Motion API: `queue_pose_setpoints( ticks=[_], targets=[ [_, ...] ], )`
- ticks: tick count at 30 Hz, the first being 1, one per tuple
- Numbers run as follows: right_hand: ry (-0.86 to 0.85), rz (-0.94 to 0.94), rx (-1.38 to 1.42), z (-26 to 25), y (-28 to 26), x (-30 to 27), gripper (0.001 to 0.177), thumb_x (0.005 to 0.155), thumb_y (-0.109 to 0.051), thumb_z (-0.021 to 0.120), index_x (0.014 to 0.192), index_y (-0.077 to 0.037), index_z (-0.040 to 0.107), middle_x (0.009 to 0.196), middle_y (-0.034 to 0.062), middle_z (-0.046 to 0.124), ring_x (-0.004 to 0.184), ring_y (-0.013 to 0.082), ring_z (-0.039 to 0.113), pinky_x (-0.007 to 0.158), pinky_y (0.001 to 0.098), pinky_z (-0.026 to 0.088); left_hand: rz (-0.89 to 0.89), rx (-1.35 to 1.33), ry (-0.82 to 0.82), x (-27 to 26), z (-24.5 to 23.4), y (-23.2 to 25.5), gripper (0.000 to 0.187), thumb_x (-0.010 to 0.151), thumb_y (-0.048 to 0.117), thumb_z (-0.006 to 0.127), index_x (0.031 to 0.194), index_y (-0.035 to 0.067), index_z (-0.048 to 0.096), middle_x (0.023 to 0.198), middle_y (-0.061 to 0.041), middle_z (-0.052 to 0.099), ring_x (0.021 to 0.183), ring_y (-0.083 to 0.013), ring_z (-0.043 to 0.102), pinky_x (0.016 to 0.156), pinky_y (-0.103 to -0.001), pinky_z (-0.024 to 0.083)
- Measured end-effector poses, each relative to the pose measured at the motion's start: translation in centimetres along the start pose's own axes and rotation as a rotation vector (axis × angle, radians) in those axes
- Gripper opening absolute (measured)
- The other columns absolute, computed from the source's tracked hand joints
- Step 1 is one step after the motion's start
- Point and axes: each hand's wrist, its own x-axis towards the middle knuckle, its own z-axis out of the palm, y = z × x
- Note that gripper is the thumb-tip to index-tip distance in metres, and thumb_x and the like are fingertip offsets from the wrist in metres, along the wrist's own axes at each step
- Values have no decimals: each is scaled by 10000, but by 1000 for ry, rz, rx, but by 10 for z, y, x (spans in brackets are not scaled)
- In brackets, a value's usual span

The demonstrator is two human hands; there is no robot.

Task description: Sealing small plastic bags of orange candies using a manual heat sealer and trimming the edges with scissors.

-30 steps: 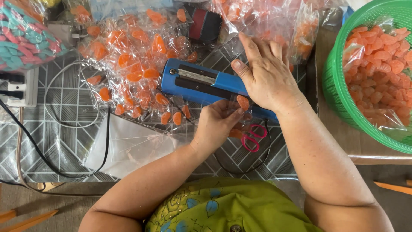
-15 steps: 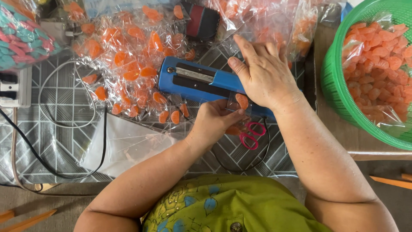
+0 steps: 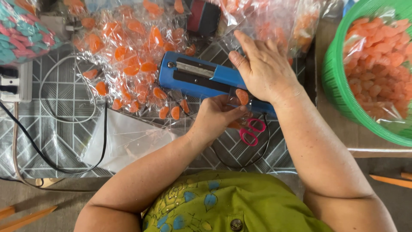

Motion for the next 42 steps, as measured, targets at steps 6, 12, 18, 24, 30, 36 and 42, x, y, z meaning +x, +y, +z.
queue_pose_setpoints(
  ticks=[6,12,18,24,30,36,42],
  targets=[
    [69,92,312,-25,-13,-21,650,1055,-515,311,1596,-156,318,1435,106,606,1282,353,566,1038,608,415,-15,-56,6,4,-2,-10,342,908,129,728,1153,-88,627,923,-274,781,706,-283,773,570,-337,655],
    [937,-552,105,1,10,-56,147,1084,-4,639,1187,95,676,1221,232,684,1094,364,646,956,467,476,-15,-36,-34,-4,-3,0,352,926,144,715,1191,-75,641,947,-255,784,801,-285,788,626,-343,678],
    [724,-428,-149,20,-15,-113,301,1012,-63,665,1301,-43,745,711,70,679,504,217,610,492,314,550,163,-3,-32,-4,-1,-10,371,922,88,745,1141,-195,649,802,-301,742,681,-326,771,591,-370,666],
    [474,-171,-382,42,-7,-104,561,1000,-146,500,1553,-226,541,674,67,697,514,285,677,505,449,582,160,46,-13,-5,-2,-11,362,937,106,733,1146,-180,658,787,-281,745,633,-310,768,585,-388,662],
    [450,-155,-459,41,-7,-97,563,979,-160,479,1511,-313,582,632,6,639,487,252,661,488,424,586,177,13,-19,1,0,-17,393,937,113,722,1173,-190,638,792,-271,738,636,-302,763,589,-390,665],
    [455,-108,-368,40,-8,-115,566,946,-107,538,1497,-209,612,661,80,691,516,310,687,496,469,584,177,69,-2,-7,2,-5,367,940,87,714,1170,-193,653,795,-252,741,663,-299,771,590,-370,656],
    [477,23,306,51,16,-137,155,997,-206,702,1113,-178,801,818,4,779,668,205,736,522,286,560,259,186,54,-32,1,-1,294,931,134,728,1106,-102,719,791,-220,739,722,-272,771,635,-379,653]
  ],
)
